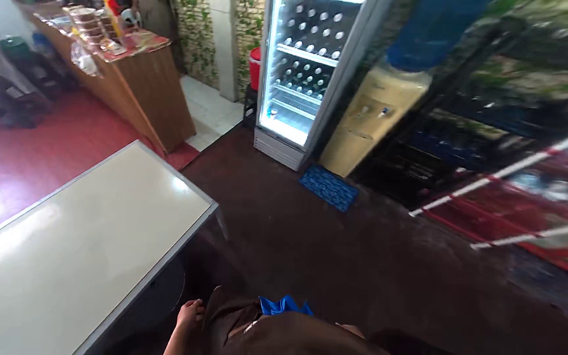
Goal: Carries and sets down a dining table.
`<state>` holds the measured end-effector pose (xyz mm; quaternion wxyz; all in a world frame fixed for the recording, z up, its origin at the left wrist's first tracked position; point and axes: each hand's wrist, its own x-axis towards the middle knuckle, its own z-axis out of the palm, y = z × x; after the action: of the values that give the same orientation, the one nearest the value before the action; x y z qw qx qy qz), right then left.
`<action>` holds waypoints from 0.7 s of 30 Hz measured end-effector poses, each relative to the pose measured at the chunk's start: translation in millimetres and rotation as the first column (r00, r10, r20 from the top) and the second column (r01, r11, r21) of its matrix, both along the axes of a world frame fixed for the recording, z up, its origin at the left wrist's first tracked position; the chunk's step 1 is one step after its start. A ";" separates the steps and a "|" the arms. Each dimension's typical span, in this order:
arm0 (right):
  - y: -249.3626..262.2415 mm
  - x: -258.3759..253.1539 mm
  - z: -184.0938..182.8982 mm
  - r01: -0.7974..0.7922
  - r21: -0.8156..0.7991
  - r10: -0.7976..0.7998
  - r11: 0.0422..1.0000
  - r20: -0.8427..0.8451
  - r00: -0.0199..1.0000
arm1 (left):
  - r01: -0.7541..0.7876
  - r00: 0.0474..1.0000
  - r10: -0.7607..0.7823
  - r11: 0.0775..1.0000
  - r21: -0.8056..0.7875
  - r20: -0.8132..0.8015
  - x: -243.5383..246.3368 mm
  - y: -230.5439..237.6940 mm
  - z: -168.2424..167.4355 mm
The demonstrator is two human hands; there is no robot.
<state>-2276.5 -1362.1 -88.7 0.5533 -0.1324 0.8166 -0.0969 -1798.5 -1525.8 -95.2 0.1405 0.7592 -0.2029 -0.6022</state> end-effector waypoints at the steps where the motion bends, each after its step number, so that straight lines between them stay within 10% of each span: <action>1: -2.2 -2.9 12.4 -0.030 0.026 0.030 0.999 0.007 1.000 | 0.033 0.999 -0.033 0.999 -0.005 -0.004 -11.7 -15.2 1.2; 14: -164.5 -41.4 29.3 0.214 0.108 -0.225 0.971 0.096 0.970 | 0.641 0.757 -0.649 0.760 -0.109 -0.075 -163.2 -228.0 -4.2; 18: -207.9 -65.5 29.4 0.199 0.006 -0.198 0.980 0.131 0.971 | 0.778 0.528 -0.836 0.546 -0.311 -0.146 -282.9 -339.6 81.9; 21: -218.2 -84.6 39.9 0.432 -0.152 -0.418 0.889 0.116 0.901 | 0.686 0.234 -0.966 0.246 -0.685 -0.113 -401.7 -401.2 208.7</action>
<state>-2361.2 -1580.3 -48.9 0.5373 0.0056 0.7913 -0.2917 -2200.2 -1926.9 113.5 0.0204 0.2510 -0.6910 -0.6776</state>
